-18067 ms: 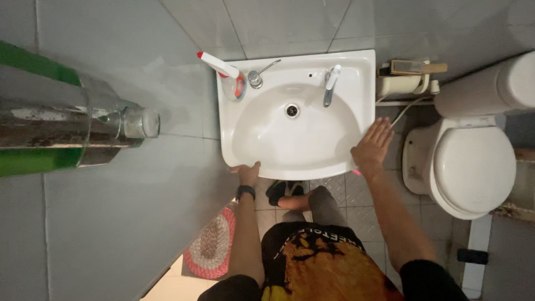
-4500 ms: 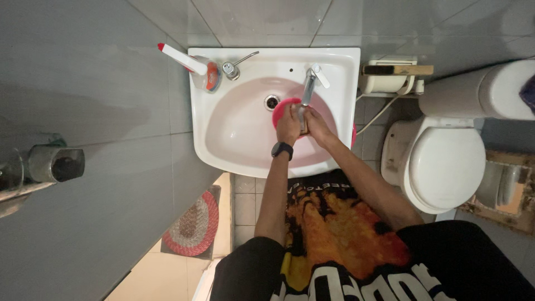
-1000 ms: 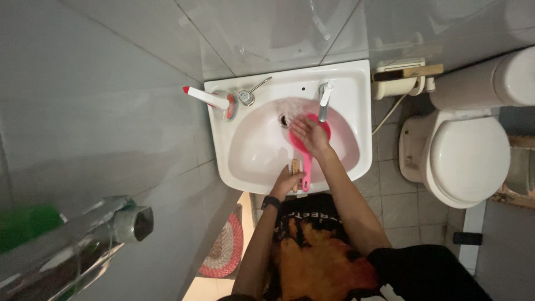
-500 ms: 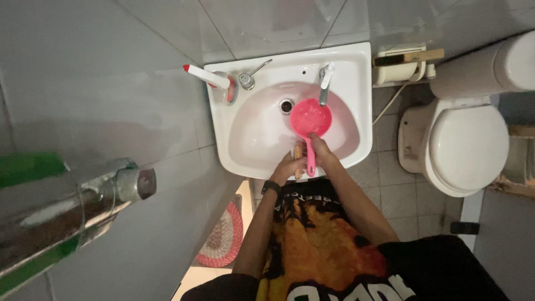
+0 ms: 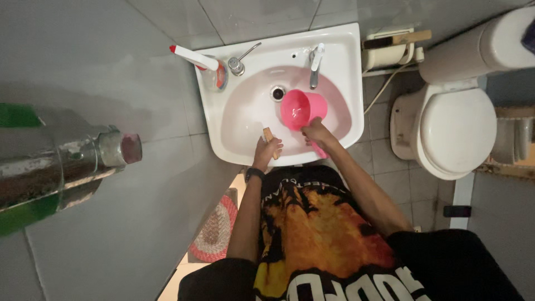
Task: The person repeatedly fills a pink plastic cup with water from the sink faucet and pours it over a sponge held in the other hand. After several rinses, the person sprays a cleaning solution onto the sink basin and scrubs the surface with the sponge.
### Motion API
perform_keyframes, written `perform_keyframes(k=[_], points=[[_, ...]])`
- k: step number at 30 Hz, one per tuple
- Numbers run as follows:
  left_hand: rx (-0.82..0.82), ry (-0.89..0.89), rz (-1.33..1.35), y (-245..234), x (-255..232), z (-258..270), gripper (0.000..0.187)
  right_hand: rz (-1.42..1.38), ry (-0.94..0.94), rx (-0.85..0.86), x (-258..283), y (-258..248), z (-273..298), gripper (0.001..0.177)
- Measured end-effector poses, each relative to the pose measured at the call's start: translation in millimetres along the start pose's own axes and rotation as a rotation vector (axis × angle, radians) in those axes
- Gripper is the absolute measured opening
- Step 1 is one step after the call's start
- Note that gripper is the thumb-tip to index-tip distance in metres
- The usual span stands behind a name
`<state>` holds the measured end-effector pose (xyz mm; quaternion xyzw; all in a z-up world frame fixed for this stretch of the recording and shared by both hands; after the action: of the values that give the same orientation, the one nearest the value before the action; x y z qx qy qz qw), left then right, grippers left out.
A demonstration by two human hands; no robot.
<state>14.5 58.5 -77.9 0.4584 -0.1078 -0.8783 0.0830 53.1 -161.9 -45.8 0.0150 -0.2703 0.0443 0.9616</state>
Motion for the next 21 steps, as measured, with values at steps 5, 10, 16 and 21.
perform_keyframes(k=[5, 10, 16, 21], points=[[-0.021, 0.143, -0.101, 3, -1, -3, 0.038, 0.247, 0.014, -0.061, 7, -8, 34, 0.036], [-0.139, 0.089, -0.221, 9, -21, 8, 0.05, 0.292, -0.026, -0.005, 8, -3, 50, 0.035], [-0.195, 0.146, -0.362, 21, -46, 25, 0.052, 0.294, -0.028, -0.035, 14, -18, 82, 0.031], [-0.18, 0.089, -0.468, 39, -53, 25, 0.055, 0.072, -0.009, 0.02, 22, -43, 110, 0.025]])
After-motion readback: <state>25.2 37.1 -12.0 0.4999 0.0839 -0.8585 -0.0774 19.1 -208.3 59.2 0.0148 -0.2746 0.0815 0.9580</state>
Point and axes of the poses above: each hand's wrist, its own z-axis away from the middle knuckle, its own y-axis out of the palm, x = y × z, the point moved 7 cm from there along -z, towards the middle knuckle, and after that the axes turned 7 degrees about y, right-handed, at the moved point
